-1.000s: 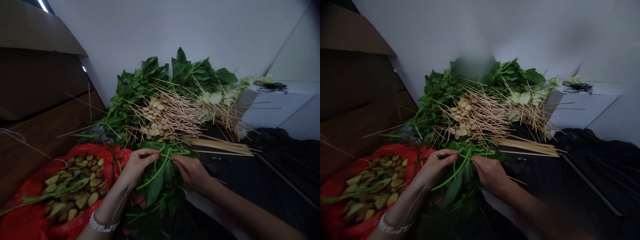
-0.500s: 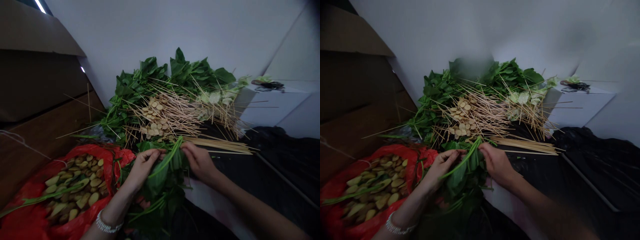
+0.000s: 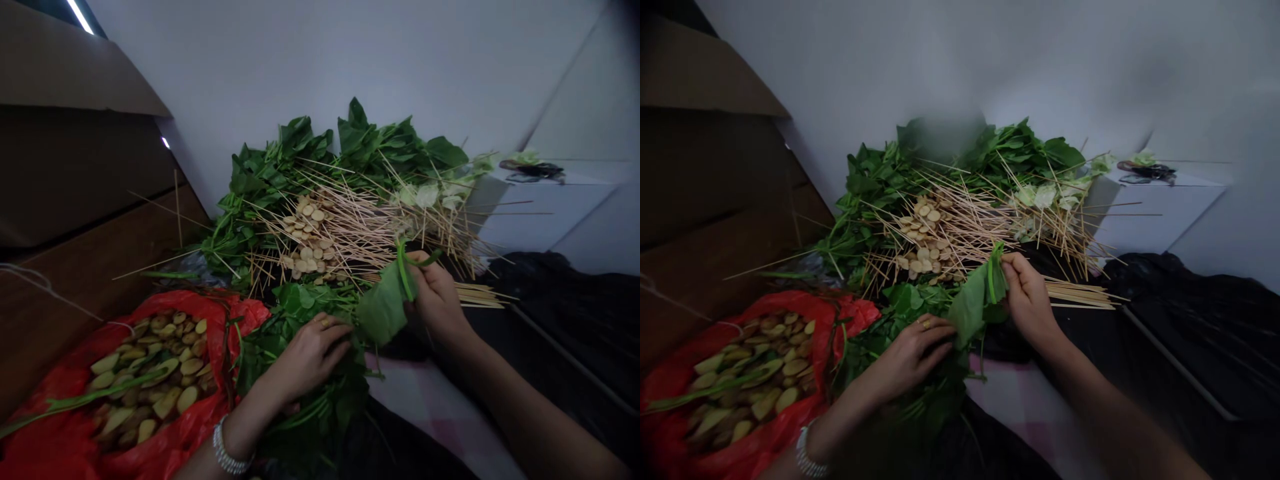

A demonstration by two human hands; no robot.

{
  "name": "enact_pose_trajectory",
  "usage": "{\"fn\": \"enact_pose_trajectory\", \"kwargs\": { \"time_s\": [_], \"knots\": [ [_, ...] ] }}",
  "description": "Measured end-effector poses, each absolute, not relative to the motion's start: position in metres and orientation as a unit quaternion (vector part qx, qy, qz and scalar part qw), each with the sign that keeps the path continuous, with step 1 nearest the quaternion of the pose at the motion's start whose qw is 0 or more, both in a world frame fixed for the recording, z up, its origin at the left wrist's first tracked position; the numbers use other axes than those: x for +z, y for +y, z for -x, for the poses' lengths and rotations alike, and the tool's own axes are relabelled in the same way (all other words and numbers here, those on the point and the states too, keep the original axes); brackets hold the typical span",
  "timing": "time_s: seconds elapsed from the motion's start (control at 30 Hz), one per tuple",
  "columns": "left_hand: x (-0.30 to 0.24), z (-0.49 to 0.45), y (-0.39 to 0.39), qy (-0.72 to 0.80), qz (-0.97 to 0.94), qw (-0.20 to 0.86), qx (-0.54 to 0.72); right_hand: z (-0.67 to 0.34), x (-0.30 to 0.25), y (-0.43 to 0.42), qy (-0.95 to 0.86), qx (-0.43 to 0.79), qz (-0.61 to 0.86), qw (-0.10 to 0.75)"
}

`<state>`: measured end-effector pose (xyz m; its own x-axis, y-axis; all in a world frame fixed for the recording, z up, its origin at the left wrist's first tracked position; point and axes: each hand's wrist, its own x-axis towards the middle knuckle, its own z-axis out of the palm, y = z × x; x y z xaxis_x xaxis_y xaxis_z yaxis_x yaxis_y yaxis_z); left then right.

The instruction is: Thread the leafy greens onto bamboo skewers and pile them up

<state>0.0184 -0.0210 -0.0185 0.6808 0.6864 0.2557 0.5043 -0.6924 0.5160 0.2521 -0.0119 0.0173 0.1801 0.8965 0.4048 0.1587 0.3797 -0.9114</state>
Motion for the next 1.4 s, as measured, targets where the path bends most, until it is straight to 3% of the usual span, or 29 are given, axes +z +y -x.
{"fn": "enact_pose_trajectory", "kwargs": {
  "time_s": [0.13, 0.27, 0.53, 0.67, 0.8, 1.03, 1.4],
  "knots": [
    [-0.015, -0.019, -0.017, 0.418, -0.832, 0.223, 0.287, -0.250, 0.019, -0.013, -0.568, 0.310, 0.458, 0.609],
    [-0.022, -0.014, -0.011, 0.486, -0.812, 0.171, 0.275, -0.248, 0.021, -0.014, -0.568, 0.323, 0.454, 0.606],
    [-0.021, -0.011, -0.014, 0.469, -0.839, 0.141, 0.237, -0.245, 0.017, -0.015, -0.565, 0.371, 0.438, 0.594],
    [-0.012, -0.007, -0.011, 0.455, -0.796, 0.219, 0.334, -0.246, 0.012, -0.014, -0.572, 0.388, 0.440, 0.574],
    [-0.007, 0.000, -0.003, 0.486, -0.661, 0.362, 0.442, -0.241, 0.011, -0.018, -0.662, 0.322, 0.439, 0.515],
    [0.000, -0.001, -0.005, 0.452, -0.446, 0.615, 0.468, -0.218, 0.004, -0.031, -0.798, 0.256, 0.401, 0.370],
    [-0.001, -0.002, -0.005, 0.438, -0.417, 0.628, 0.490, -0.211, -0.006, -0.031, -0.808, 0.203, 0.423, 0.357]
  ]
}}
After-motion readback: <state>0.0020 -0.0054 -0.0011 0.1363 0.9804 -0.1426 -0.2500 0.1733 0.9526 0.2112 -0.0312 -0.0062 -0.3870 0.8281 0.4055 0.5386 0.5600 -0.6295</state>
